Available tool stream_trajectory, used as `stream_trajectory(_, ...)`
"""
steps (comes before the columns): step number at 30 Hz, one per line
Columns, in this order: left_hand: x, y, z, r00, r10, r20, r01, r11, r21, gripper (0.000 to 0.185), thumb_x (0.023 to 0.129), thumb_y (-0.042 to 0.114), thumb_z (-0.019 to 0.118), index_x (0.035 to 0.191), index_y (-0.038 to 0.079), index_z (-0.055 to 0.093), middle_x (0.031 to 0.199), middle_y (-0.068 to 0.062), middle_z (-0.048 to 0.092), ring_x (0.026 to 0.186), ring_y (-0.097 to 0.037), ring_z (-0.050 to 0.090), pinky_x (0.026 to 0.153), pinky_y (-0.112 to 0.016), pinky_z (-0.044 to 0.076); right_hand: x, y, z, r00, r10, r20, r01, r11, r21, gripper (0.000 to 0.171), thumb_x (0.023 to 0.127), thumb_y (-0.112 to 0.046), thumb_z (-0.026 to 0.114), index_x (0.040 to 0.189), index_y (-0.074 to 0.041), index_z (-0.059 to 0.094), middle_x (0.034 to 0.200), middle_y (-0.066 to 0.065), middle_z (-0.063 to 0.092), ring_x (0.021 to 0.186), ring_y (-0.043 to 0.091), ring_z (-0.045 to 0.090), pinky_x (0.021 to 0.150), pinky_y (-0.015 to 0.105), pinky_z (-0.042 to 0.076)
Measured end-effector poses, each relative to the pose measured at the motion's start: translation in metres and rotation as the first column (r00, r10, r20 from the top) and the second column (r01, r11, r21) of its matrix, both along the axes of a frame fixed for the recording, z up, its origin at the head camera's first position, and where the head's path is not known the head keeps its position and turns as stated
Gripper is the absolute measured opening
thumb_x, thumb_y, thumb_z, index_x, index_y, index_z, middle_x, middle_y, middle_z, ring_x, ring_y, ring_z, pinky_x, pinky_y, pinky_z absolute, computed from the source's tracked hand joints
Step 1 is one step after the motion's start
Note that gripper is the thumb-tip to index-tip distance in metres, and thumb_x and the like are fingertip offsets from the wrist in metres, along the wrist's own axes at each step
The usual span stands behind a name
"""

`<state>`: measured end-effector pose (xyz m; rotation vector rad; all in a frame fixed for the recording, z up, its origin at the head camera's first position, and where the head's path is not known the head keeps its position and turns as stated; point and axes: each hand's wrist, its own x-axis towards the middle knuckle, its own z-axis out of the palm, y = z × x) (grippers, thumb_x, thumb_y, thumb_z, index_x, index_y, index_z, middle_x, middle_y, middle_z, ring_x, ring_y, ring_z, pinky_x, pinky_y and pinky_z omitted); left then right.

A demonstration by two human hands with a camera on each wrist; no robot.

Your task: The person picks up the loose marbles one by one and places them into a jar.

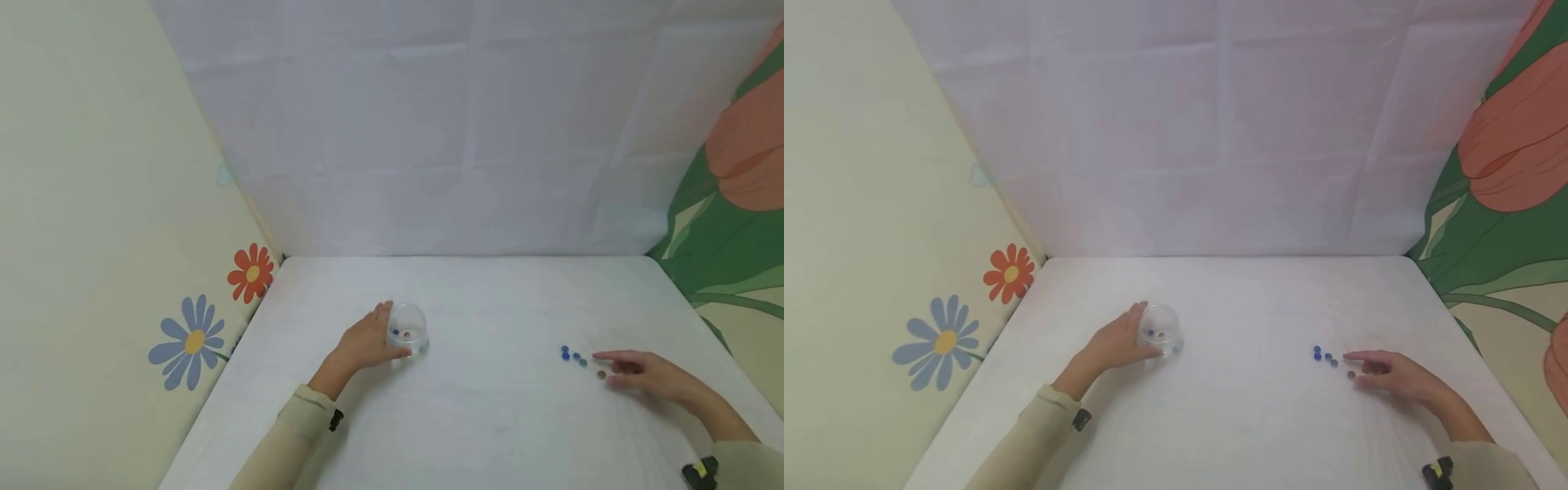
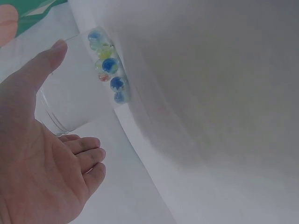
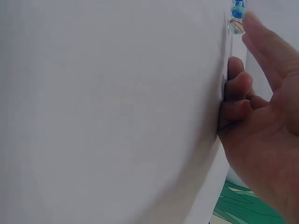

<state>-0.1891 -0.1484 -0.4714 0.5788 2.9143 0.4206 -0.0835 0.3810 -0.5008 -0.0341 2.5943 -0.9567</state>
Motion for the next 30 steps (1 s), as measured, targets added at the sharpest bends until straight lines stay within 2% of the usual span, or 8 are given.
stream_trajectory(8,0.001,0.001,0.002,1.000,0.002,0.009,-0.003,1.000,0.010,0.111,0.083,0.063,0.074,0.161,0.006,0.020,0.163,-0.020,0.031,0.147,-0.037,0.035,0.112,-0.054,0.039,0.000,-0.006,-0.001,0.999,-0.007,-0.033,0.008,0.999,0.039,0.057,0.089,-0.034,0.076,0.136,-0.005,0.063,0.101,0.005,0.057,0.091,0.019,0.047,0.071,0.026,0.041)
stream_trajectory(13,0.001,0.001,0.002,1.000,0.002,0.014,-0.002,1.000,0.005,0.112,0.082,0.064,0.074,0.161,0.006,0.020,0.163,-0.020,0.030,0.147,-0.037,0.035,0.112,-0.054,0.040,-0.001,-0.009,-0.003,0.998,-0.023,-0.055,0.028,0.996,0.084,0.050,0.089,-0.031,0.076,0.131,-0.005,0.067,0.103,0.005,0.059,0.092,0.020,0.049,0.075,0.031,0.043)
stream_trajectory(20,-0.001,0.001,0.001,1.000,0.000,0.012,0.000,1.000,-0.001,0.112,0.082,0.065,0.073,0.161,0.006,0.020,0.163,-0.019,0.031,0.147,-0.037,0.036,0.111,-0.054,0.041,-0.001,-0.010,-0.006,0.995,-0.037,-0.093,0.048,0.993,0.109,0.034,0.090,-0.028,0.076,0.117,-0.008,0.074,0.104,0.005,0.064,0.092,0.019,0.052,0.077,0.035,0.045)
stream_trajectory(26,0.000,0.002,0.002,1.000,0.002,0.018,-0.002,1.000,0.006,0.111,0.082,0.064,0.074,0.161,0.006,0.021,0.162,-0.020,0.031,0.146,-0.037,0.037,0.110,-0.054,0.042,-0.002,-0.011,-0.006,0.995,-0.040,-0.092,0.049,0.993,0.108,0.035,0.090,-0.030,0.076,0.116,-0.007,0.074,0.106,0.006,0.066,0.093,0.019,0.055,0.078,0.035,0.046)
stream_trajectory(30,0.000,0.002,0.002,1.000,0.003,0.018,-0.003,1.000,0.009,0.111,0.082,0.063,0.075,0.161,0.006,0.021,0.163,-0.020,0.031,0.147,-0.037,0.037,0.111,-0.054,0.041,-0.002,-0.011,-0.005,0.995,-0.041,-0.086,0.050,0.994,0.100,0.037,0.090,-0.032,0.075,0.117,-0.006,0.073,0.109,0.009,0.067,0.097,0.023,0.058,0.082,0.042,0.049)
